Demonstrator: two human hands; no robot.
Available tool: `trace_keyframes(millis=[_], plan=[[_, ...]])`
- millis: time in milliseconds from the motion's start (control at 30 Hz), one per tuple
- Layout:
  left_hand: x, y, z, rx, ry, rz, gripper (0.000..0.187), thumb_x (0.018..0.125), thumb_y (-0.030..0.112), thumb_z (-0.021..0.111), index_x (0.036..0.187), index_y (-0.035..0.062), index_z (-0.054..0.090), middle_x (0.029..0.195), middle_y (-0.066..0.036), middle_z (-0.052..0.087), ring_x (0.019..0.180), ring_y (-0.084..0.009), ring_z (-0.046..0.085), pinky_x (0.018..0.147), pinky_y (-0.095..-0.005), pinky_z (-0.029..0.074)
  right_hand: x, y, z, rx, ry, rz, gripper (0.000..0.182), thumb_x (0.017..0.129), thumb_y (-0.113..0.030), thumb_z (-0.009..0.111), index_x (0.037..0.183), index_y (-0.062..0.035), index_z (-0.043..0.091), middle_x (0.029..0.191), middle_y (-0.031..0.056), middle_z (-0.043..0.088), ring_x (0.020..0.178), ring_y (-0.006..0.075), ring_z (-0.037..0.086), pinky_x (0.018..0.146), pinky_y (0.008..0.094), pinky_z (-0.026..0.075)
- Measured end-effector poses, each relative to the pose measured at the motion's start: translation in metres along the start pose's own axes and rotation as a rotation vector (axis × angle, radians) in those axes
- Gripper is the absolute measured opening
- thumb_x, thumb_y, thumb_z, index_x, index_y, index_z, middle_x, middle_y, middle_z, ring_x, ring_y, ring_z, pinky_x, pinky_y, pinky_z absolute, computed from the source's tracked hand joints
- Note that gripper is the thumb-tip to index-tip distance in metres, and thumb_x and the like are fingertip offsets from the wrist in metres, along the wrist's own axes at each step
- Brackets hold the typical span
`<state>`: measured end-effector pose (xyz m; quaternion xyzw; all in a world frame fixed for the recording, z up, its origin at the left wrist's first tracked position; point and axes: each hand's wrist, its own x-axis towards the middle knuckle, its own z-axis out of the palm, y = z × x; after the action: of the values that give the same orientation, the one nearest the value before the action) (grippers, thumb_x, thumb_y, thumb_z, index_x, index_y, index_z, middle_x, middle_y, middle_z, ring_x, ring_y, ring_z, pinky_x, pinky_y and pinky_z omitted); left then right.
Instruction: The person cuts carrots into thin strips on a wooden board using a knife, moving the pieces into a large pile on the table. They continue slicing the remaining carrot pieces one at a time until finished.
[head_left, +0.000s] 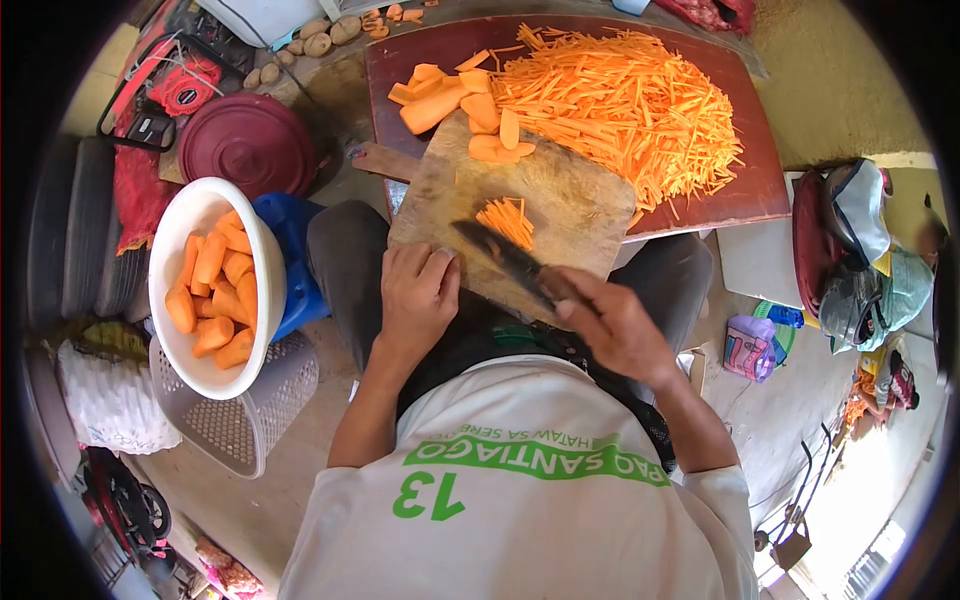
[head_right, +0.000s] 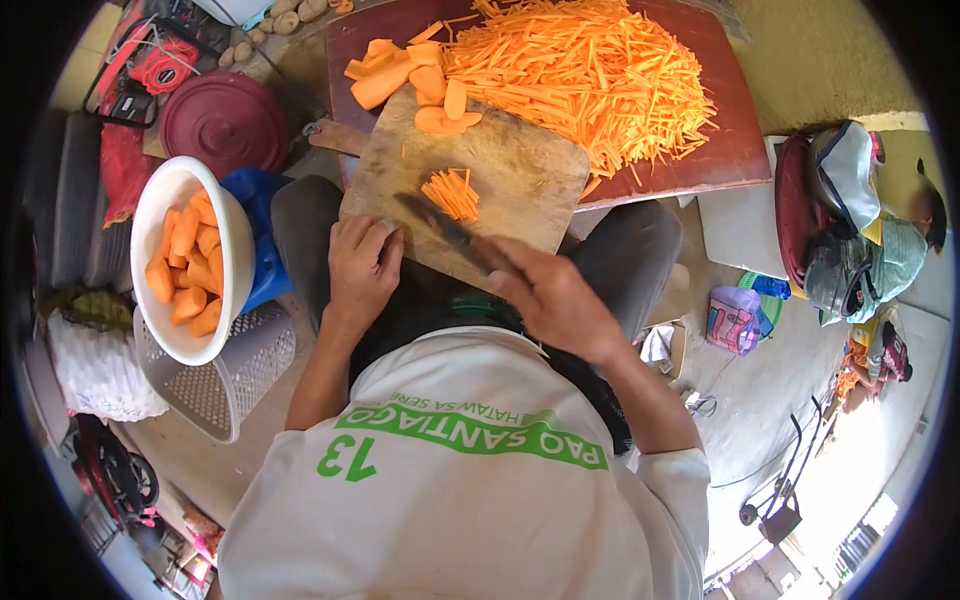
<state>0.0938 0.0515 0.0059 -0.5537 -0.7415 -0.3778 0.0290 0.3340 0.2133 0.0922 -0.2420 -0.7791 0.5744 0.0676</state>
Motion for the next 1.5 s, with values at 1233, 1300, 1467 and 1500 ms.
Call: trace_keyframes(millis=[1233,1300,1467,1500], plan=[[0.02,0.012,0.003,0.037,-0.114,0.084,0.015,0.09,0.004,0.083,0.104,0.0042,0.075,0.103,-0.01,0.069,0.098,-0.0323,0.067,0.094,-0.0481,0.046,0.032,0.06,-0.122,0.158,0.532,0.039,0.038,0.114,-0.016,0.069,0.145,0.0057,0.067,0.08,-0.0022,0.062,0.06,0.0033,0.052,0.054,0.0247,0.041],[0.03,0.013,0.004,0.041,-0.115,0.107,0.015,0.091,0.004,0.083,0.104,0.0044,0.075,0.103,-0.009,0.071,0.097,-0.0312,0.068,0.094,-0.0476,0.046,0.03,0.058,-0.113,0.125,0.459,0.052,0.037,0.113,-0.015,0.07,0.144,0.0057,0.068,0.084,-0.0013,0.066,0.068,0.0038,0.056,0.06,0.0251,0.045],[0.046,0.014,0.004,0.062,-0.092,0.111,0.016,0.092,0.0,0.08,0.107,0.0033,0.077,0.099,-0.01,0.072,0.094,-0.0316,0.069,0.092,-0.0451,0.048,0.026,0.054,-0.084,-0.008,0.302,0.002,0.039,0.109,-0.014,0.073,0.142,0.006,0.068,0.104,0.0107,0.079,0.094,0.0154,0.07,0.086,0.0353,0.057],[0.049,0.015,0.004,-0.041,-0.083,0.064,0.016,0.092,-0.001,0.08,0.107,0.0023,0.077,0.097,-0.011,0.073,0.092,-0.0314,0.069,0.09,-0.0442,0.049,0.027,0.061,-0.08,-0.078,0.276,-0.027,0.039,0.108,-0.013,0.073,0.143,0.0049,0.068,0.108,0.0168,0.082,0.099,0.02,0.075,0.09,0.0389,0.059]])
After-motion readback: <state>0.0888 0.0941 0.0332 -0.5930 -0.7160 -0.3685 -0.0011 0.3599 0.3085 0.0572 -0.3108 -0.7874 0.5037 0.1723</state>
